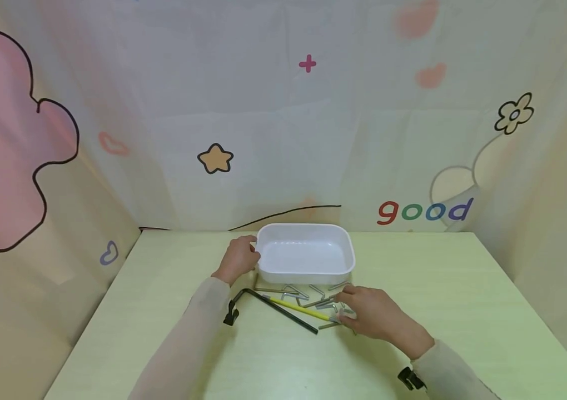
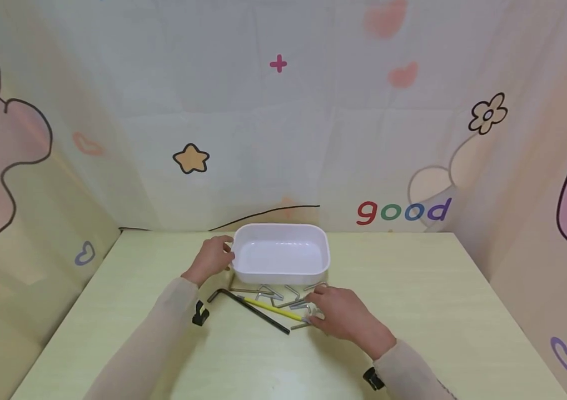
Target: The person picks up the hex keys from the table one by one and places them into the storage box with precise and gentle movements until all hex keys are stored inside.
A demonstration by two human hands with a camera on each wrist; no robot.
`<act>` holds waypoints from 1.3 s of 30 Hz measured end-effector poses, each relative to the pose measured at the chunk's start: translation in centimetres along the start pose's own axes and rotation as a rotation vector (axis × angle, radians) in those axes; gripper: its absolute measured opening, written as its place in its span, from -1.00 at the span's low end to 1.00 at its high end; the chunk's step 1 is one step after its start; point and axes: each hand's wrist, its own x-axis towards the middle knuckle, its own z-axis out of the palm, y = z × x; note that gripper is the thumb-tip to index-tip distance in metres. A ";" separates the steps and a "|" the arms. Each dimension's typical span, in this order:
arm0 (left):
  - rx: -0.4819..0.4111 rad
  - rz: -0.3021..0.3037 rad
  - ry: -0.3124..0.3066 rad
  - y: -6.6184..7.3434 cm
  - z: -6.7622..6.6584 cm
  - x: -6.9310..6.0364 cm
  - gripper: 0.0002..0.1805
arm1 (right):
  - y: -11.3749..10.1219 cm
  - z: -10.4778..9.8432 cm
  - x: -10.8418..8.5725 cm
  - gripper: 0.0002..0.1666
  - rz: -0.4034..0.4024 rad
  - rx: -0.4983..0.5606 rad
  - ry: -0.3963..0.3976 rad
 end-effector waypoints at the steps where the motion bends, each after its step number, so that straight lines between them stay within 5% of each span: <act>1: -0.005 -0.006 0.005 0.0 0.0 0.0 -0.47 | 0.0 0.1 0.0 -0.58 -0.004 0.003 -0.004; 15: -0.040 -0.013 0.059 0.1 0.5 0.3 -0.51 | 0.1 0.6 0.0 -0.66 -0.033 -0.024 -0.018; 30: -0.128 -0.102 0.000 0.0 0.8 0.2 -0.43 | 0.0 1.3 0.2 -0.68 -0.036 -0.022 -0.048; 39: -0.148 -0.115 0.057 -0.1 0.8 0.9 -0.49 | 0.2 1.5 0.0 -0.70 -0.039 -0.019 -0.034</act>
